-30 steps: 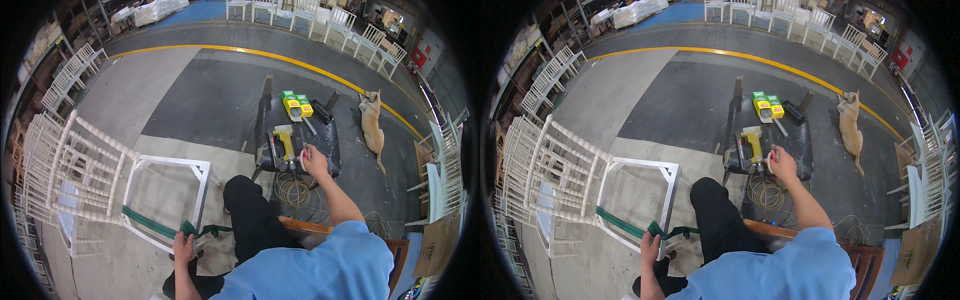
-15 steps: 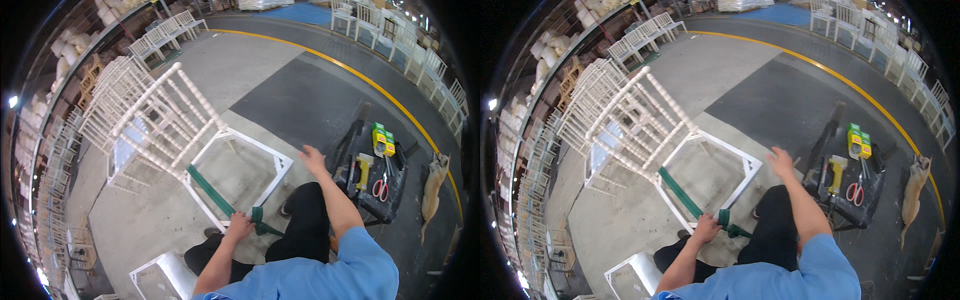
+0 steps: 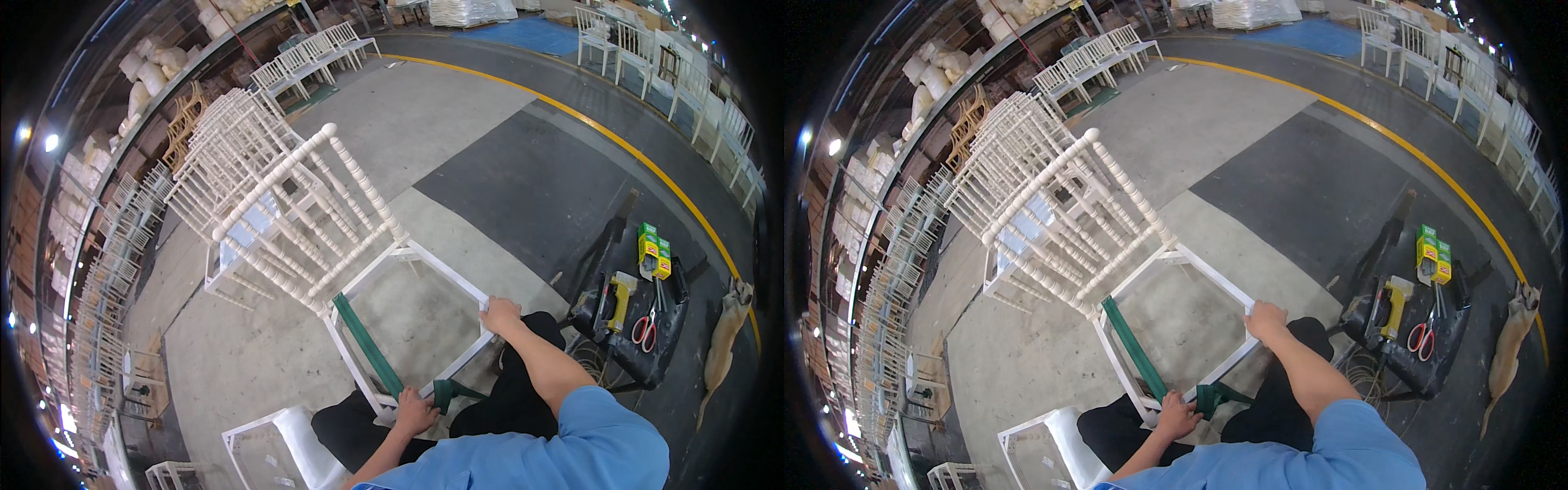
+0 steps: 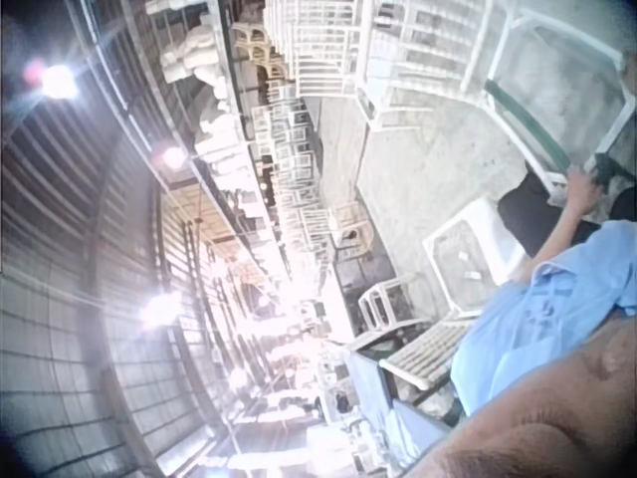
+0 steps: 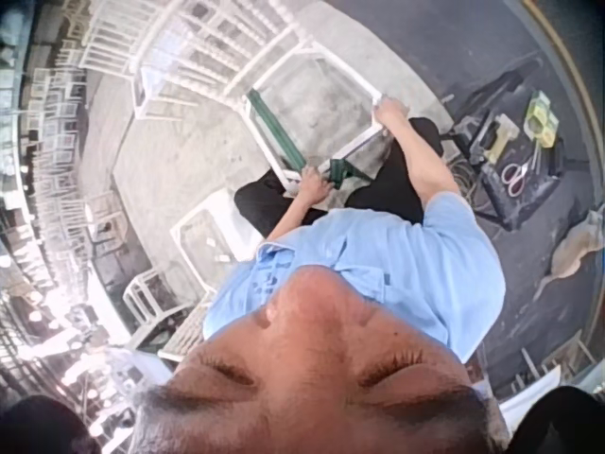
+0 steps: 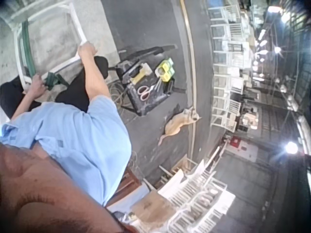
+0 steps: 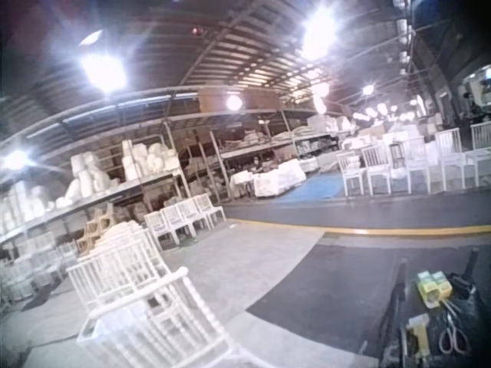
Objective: The person attaches green webbing strips to the seat frame of a white wooden chair. They position each strip, staple it with a handheld stapler, and trim excess with scissors, repeating the process for multiple strips.
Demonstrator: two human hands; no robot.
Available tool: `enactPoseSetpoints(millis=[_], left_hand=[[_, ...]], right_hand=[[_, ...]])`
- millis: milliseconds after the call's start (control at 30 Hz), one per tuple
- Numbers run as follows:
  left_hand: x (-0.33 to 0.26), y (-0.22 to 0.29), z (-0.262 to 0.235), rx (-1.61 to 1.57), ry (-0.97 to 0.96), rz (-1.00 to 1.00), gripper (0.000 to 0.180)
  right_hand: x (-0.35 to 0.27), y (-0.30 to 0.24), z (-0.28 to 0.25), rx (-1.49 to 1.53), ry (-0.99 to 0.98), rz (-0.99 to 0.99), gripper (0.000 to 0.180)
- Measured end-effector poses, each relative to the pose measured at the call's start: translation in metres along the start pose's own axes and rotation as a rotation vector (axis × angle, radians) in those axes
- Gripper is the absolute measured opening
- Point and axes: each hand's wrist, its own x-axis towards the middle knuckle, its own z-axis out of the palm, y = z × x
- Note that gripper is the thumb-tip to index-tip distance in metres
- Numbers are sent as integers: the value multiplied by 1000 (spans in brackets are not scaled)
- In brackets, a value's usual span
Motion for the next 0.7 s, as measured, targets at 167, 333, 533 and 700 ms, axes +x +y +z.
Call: enactPoseSetpoints(millis=[167, 333, 533, 700], left_hand=[[37, 14, 0, 15, -82, -8, 40], [49, 20, -12, -166, 12, -6, 38], [63, 47, -110, -1049, 335, -124, 31], [85, 53, -212, -1170, 475, 1, 26]], right_hand=[[41, 3, -34, -162, -110, -91, 43], [57, 4, -45, -181, -173, -139, 49], [52, 12, -44, -192, -186, -133, 48], [56, 19, -45, -235, -241, -208, 50]])
